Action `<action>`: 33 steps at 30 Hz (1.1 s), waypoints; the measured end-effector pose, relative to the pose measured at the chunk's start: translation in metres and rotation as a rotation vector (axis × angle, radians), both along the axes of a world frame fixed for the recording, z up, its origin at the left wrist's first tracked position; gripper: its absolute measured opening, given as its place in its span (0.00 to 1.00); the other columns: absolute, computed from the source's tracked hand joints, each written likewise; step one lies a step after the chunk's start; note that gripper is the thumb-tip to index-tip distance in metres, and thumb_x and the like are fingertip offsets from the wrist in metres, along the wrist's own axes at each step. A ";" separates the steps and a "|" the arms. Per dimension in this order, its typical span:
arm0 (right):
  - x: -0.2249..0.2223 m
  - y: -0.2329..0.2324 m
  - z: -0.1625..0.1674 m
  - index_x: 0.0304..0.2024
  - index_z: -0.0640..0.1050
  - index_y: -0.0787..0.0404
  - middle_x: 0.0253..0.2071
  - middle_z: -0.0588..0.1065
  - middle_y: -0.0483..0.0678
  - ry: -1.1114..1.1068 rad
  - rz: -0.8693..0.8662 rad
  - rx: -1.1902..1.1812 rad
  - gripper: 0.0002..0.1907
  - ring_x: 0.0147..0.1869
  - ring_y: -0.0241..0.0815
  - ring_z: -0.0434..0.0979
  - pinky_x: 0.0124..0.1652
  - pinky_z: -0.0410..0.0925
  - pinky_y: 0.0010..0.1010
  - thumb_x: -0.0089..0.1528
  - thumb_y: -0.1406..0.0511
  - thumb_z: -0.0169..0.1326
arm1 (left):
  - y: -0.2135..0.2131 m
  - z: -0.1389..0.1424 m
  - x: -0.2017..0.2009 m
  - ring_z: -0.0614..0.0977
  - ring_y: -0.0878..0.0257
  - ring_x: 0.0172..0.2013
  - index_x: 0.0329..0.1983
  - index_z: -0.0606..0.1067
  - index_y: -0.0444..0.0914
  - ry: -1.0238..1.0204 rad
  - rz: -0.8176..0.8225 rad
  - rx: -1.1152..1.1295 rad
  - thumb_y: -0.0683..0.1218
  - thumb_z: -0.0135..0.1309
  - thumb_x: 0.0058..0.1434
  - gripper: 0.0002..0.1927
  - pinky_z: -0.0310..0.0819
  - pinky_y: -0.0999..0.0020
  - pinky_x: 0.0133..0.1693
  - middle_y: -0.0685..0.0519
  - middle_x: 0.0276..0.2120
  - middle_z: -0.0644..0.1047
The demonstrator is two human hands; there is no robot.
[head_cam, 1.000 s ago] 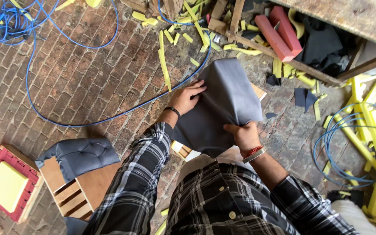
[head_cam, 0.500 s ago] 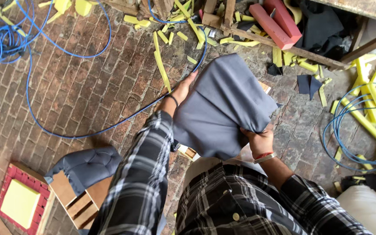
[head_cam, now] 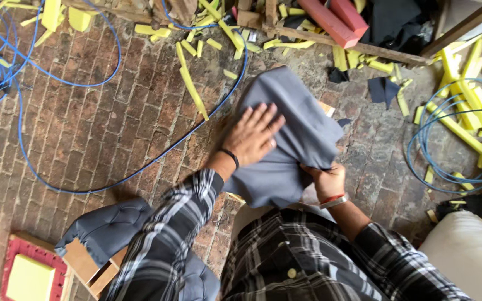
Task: The person staples gray fabric onto a tufted cushion using a pneumatic staple gun. They repeatedly pull and smooth the fabric, then secure it around the edges of the cushion base. The person reloads staples into the gun and continues attaching fabric to the cushion and a wooden frame.
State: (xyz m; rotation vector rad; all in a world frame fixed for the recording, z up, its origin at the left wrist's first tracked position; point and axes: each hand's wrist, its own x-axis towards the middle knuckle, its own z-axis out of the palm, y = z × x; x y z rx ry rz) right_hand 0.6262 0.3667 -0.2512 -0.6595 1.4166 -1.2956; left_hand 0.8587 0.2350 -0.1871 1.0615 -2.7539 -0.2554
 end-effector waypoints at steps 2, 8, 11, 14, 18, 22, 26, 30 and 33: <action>-0.001 -0.003 0.004 0.41 0.83 0.66 0.42 0.83 0.46 0.026 0.017 -0.009 0.15 0.43 0.33 0.80 0.47 0.73 0.26 0.52 0.78 0.67 | 0.013 -0.005 -0.017 0.58 0.44 0.72 0.73 0.60 0.51 -0.008 -0.029 0.102 0.57 0.53 0.64 0.34 0.51 0.43 0.69 0.47 0.74 0.54; -0.006 -0.011 0.011 0.41 0.84 0.66 0.42 0.83 0.46 0.038 0.062 0.012 0.14 0.43 0.32 0.80 0.47 0.74 0.27 0.53 0.77 0.67 | 0.029 -0.028 -0.033 0.73 0.54 0.66 0.58 0.79 0.47 0.316 -0.018 0.137 0.50 0.60 0.60 0.21 0.63 0.52 0.68 0.54 0.62 0.76; -0.010 -0.009 0.010 0.41 0.84 0.66 0.42 0.84 0.46 0.106 0.089 -0.014 0.14 0.42 0.32 0.81 0.47 0.74 0.27 0.53 0.78 0.67 | 0.039 -0.037 -0.036 0.78 0.57 0.63 0.54 0.81 0.45 0.371 0.010 0.090 0.47 0.58 0.64 0.15 0.68 0.55 0.66 0.54 0.58 0.80; -0.012 -0.003 0.006 0.42 0.84 0.66 0.43 0.83 0.46 0.109 0.111 -0.080 0.14 0.44 0.31 0.80 0.47 0.74 0.26 0.54 0.78 0.66 | 0.051 -0.042 -0.043 0.78 0.56 0.62 0.52 0.82 0.43 0.332 0.031 0.063 0.46 0.57 0.65 0.13 0.68 0.54 0.66 0.52 0.58 0.80; -0.007 0.003 0.001 0.43 0.83 0.67 0.42 0.83 0.47 0.080 0.084 -0.037 0.13 0.42 0.33 0.80 0.45 0.74 0.28 0.55 0.78 0.66 | 0.071 -0.040 -0.057 0.77 0.52 0.63 0.52 0.82 0.40 0.298 0.148 0.020 0.45 0.55 0.63 0.15 0.65 0.49 0.67 0.49 0.59 0.79; -0.008 0.000 0.003 0.42 0.81 0.66 0.42 0.83 0.47 -0.196 0.029 0.030 0.13 0.43 0.36 0.82 0.46 0.77 0.31 0.54 0.77 0.63 | 0.089 -0.036 -0.067 0.77 0.48 0.62 0.50 0.82 0.39 0.345 0.204 0.010 0.45 0.58 0.60 0.15 0.62 0.44 0.66 0.47 0.57 0.80; -0.027 -0.015 0.010 0.48 0.80 0.65 0.43 0.81 0.51 -0.399 0.178 0.339 0.13 0.42 0.45 0.83 0.41 0.77 0.39 0.60 0.71 0.57 | 0.086 -0.037 -0.067 0.78 0.49 0.61 0.48 0.83 0.42 0.464 0.275 0.073 0.44 0.59 0.61 0.12 0.62 0.45 0.67 0.48 0.56 0.80; -0.035 -0.030 0.014 0.52 0.79 0.73 0.48 0.81 0.58 -0.221 0.317 0.284 0.15 0.47 0.46 0.81 0.47 0.75 0.38 0.64 0.71 0.61 | 0.083 -0.029 -0.070 0.79 0.50 0.61 0.44 0.84 0.43 0.535 0.331 0.128 0.44 0.60 0.63 0.07 0.64 0.47 0.67 0.50 0.54 0.81; -0.030 -0.033 0.019 0.56 0.76 0.69 0.50 0.79 0.53 -0.219 0.317 0.100 0.23 0.51 0.40 0.80 0.52 0.75 0.34 0.58 0.74 0.62 | 0.080 -0.009 -0.071 0.79 0.53 0.61 0.42 0.84 0.44 0.557 0.372 0.154 0.43 0.60 0.63 0.07 0.65 0.49 0.67 0.52 0.53 0.82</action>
